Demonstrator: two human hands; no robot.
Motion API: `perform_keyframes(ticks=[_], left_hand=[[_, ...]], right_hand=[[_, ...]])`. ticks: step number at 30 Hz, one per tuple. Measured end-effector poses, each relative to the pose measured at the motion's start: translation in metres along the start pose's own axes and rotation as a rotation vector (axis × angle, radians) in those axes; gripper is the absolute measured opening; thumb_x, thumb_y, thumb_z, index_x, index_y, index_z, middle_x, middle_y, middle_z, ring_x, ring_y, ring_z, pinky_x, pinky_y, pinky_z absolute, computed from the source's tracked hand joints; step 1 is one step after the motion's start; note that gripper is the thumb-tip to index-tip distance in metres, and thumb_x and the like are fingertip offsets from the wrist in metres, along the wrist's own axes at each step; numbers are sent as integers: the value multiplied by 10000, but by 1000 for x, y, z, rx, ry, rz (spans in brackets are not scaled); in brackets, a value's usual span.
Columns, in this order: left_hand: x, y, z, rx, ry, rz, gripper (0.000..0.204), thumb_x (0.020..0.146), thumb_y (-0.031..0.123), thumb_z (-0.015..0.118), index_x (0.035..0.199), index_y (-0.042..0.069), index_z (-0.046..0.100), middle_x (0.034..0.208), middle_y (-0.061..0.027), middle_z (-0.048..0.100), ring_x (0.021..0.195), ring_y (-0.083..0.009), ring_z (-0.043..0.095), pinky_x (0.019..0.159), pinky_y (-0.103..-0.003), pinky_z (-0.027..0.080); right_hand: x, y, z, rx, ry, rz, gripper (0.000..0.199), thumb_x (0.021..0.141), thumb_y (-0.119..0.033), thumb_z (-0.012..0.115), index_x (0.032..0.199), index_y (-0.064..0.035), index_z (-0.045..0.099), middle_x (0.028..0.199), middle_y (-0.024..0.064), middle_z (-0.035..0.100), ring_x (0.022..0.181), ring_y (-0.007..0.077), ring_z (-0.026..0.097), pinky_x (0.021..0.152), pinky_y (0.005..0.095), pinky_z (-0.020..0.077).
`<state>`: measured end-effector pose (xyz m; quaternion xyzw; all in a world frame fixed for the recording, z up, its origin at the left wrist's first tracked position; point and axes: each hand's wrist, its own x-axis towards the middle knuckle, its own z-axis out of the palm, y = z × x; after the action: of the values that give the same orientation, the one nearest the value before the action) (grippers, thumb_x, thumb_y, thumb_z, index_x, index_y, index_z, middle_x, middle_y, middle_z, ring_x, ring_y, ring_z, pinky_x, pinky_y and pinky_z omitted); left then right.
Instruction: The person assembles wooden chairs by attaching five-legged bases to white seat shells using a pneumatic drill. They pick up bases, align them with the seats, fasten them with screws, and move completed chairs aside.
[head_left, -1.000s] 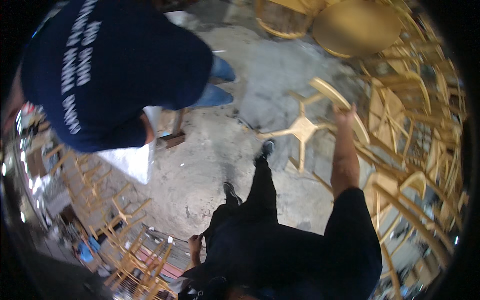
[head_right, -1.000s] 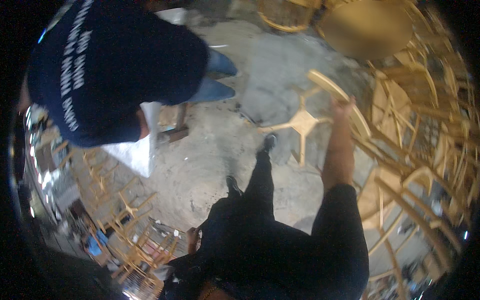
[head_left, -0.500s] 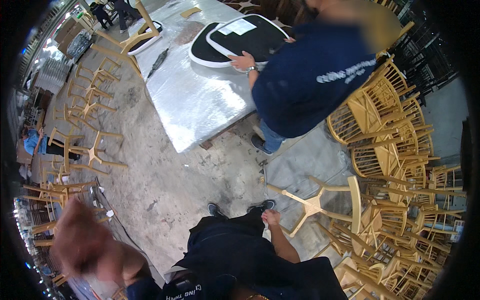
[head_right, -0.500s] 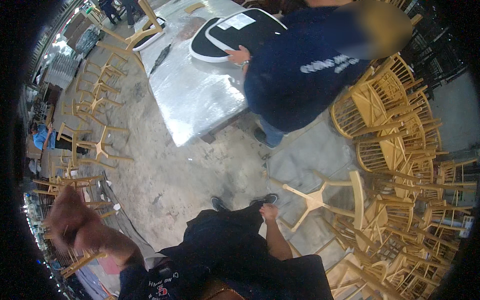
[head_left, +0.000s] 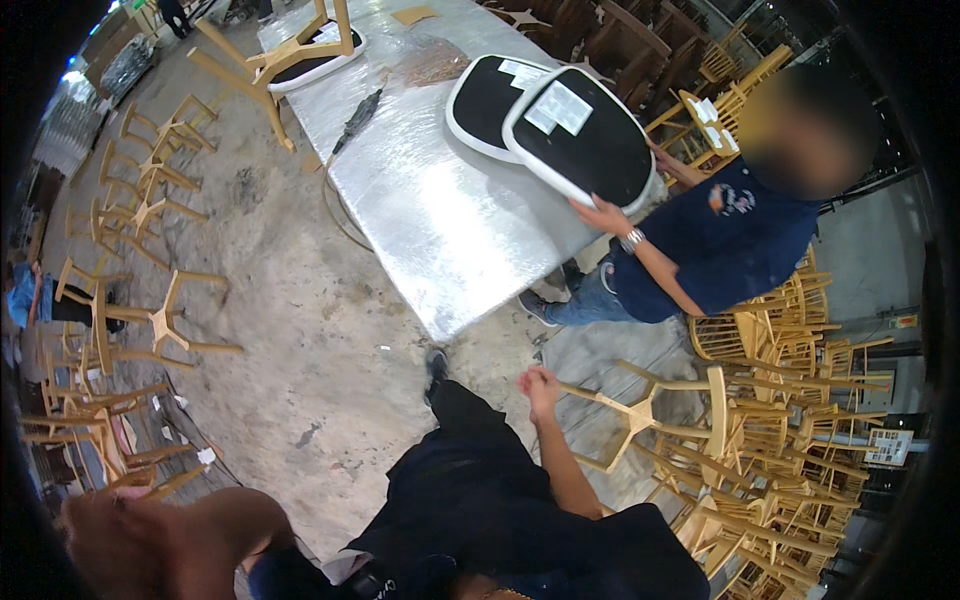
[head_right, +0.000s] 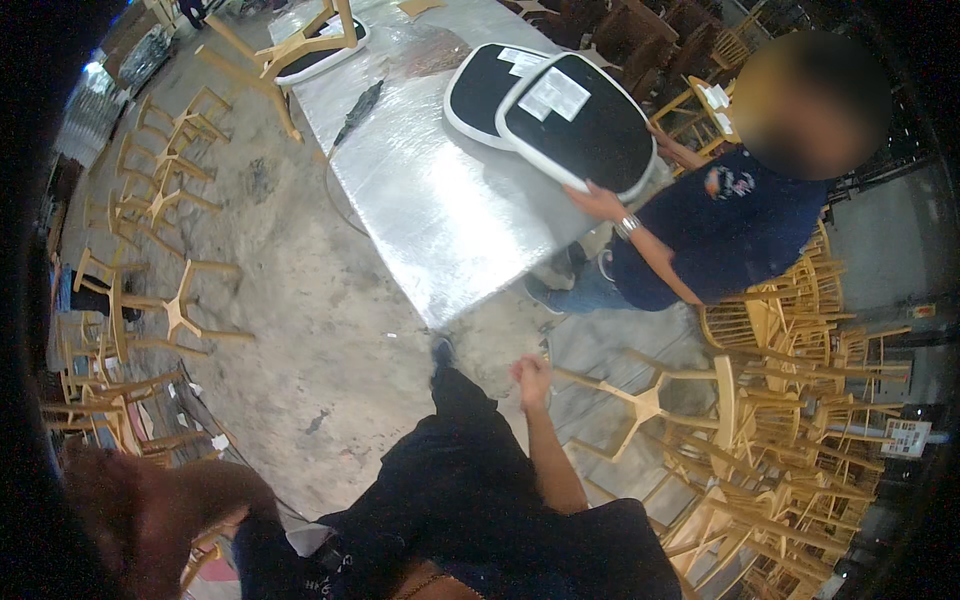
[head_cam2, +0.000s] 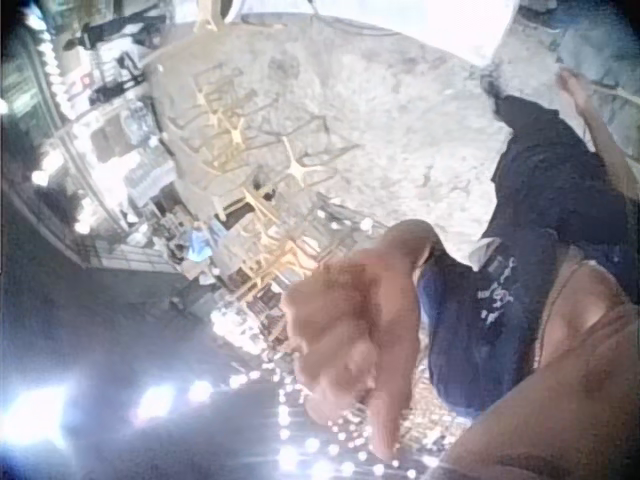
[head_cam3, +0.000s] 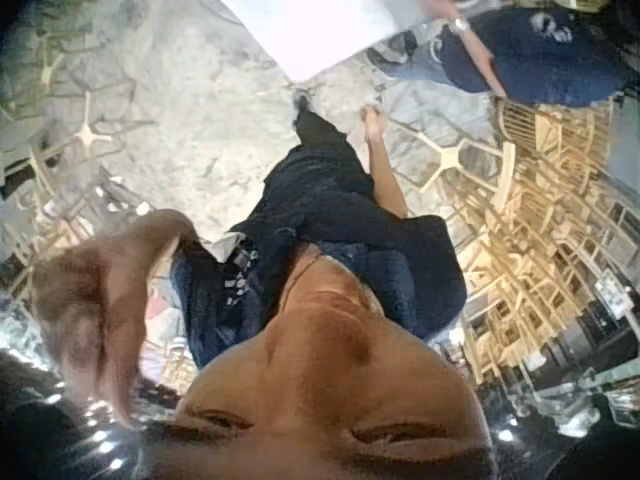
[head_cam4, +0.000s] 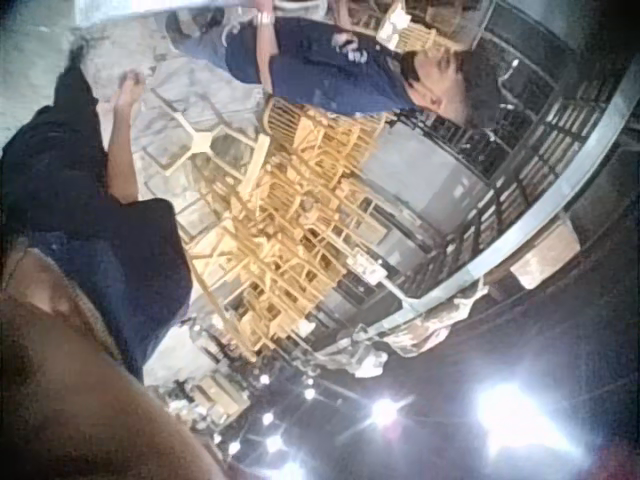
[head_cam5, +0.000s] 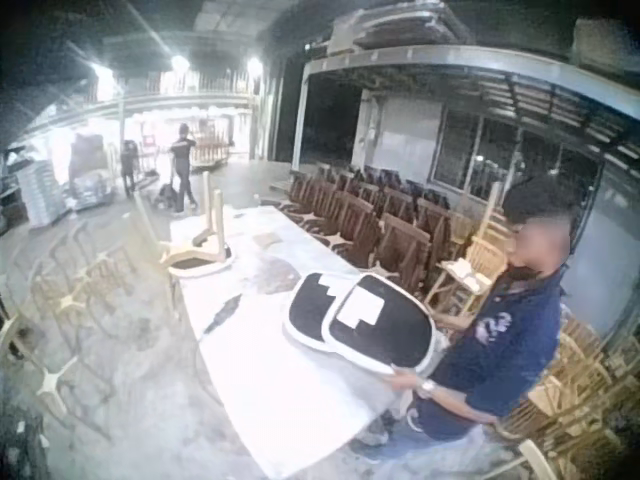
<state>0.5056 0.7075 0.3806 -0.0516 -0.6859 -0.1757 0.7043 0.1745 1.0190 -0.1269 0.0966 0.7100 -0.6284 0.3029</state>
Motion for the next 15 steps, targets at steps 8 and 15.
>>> perform_keyframes(ticks=[8, 15], left_hand=[[-264, -257, -58, -260, 249, -1751, 239, 1095, 256, 580, 910, 104, 586, 693, -20, 541, 637, -161, 549, 622, -328, 458], [-287, -255, -113, -85, 1156, -2386, 126, 1036, 147, 629, 953, 52, 621, 933, -77, 630, 860, -199, 613, 884, -369, 536]], right_hand=[[91, -66, 268, -288, -366, -114, 177, 985, -137, 676, 1105, -11, 708, 948, 88, 740, 836, 162, 722, 734, 303, 576], [122, -159, 509, -576, -564, -233, 333, 903, -280, 760, 1143, -52, 730, 957, 142, 758, 885, 267, 736, 795, 390, 586]])
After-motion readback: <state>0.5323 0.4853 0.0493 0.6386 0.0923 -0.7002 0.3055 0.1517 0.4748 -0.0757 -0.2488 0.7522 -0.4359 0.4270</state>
